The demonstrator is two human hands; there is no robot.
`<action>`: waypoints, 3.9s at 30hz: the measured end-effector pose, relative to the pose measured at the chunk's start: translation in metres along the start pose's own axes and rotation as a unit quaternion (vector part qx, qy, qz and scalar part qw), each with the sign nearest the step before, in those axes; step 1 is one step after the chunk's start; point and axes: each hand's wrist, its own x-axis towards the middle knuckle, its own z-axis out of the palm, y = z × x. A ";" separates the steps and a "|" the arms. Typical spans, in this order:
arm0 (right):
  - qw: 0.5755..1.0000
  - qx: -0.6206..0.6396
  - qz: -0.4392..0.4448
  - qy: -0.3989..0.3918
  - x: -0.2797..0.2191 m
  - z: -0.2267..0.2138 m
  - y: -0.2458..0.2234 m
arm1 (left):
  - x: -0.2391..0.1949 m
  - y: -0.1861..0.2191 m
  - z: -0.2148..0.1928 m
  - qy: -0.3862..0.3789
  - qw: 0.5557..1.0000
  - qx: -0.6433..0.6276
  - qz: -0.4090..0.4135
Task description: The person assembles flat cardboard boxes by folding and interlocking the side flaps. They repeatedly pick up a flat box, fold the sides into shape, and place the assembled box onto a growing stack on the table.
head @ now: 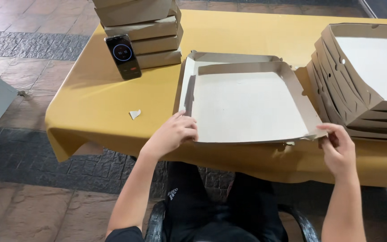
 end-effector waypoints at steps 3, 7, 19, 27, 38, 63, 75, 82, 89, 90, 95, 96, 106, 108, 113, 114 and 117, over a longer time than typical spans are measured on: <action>0.988 0.118 0.084 0.060 0.008 0.018 -0.036 | 0.003 0.017 -0.004 0.029 0.998 -0.037 0.048; 0.952 0.185 0.222 0.099 0.020 0.033 -0.056 | 0.007 0.035 0.005 0.014 0.994 -0.068 0.084; 0.947 0.304 0.017 0.100 0.036 0.084 -0.012 | 0.065 0.077 0.071 0.044 0.992 -0.066 0.101; 0.984 0.175 -0.020 0.030 0.029 0.083 -0.010 | 0.126 0.105 0.099 0.068 0.995 -0.054 0.055; 0.980 0.190 -0.031 -0.040 0.028 0.076 0.009 | 0.202 0.095 0.176 0.100 0.994 0.003 -0.038; 0.988 0.108 -0.106 0.026 0.032 0.089 0.033 | 0.199 0.095 0.157 0.103 0.984 -0.066 -0.126; 0.959 -0.148 -0.191 0.147 0.023 0.121 -0.027 | 0.104 0.025 0.097 0.175 0.967 -0.027 -0.183; 0.918 -0.187 -0.350 0.025 0.011 0.187 -0.103 | 0.024 -0.018 0.047 0.156 0.938 0.046 -0.306; 0.889 -0.218 -0.402 -0.015 0.027 0.246 -0.124 | 0.011 -0.041 0.045 0.048 0.949 0.101 -0.295; 0.890 -0.218 -0.401 -0.014 0.028 0.249 -0.126 | 0.012 -0.044 0.045 0.048 0.949 0.101 -0.295; 0.905 -0.210 -0.362 -0.082 0.037 0.260 -0.127 | 0.021 -0.059 0.051 0.002 0.952 0.140 -0.270; 0.905 -0.210 -0.361 -0.083 0.036 0.261 -0.127 | 0.024 -0.062 0.053 0.001 0.953 0.139 -0.271; 0.911 -0.192 -0.346 -0.112 0.019 0.248 -0.134 | 0.024 -0.041 0.037 -0.026 0.950 0.117 -0.289; 0.910 -0.185 -0.351 -0.117 0.014 0.238 -0.135 | 0.023 -0.029 0.034 -0.015 0.949 0.118 -0.293; 0.923 -0.187 -0.331 -0.048 0.023 0.208 -0.104 | 0.034 -0.004 0.045 0.064 0.927 0.203 -0.307; 0.924 -0.189 -0.329 -0.046 0.027 0.198 -0.091 | 0.037 -0.002 0.053 0.064 0.929 0.202 -0.304; 0.927 -0.257 -0.271 0.010 0.034 0.167 -0.056 | 0.044 0.005 0.073 0.070 0.932 0.193 -0.299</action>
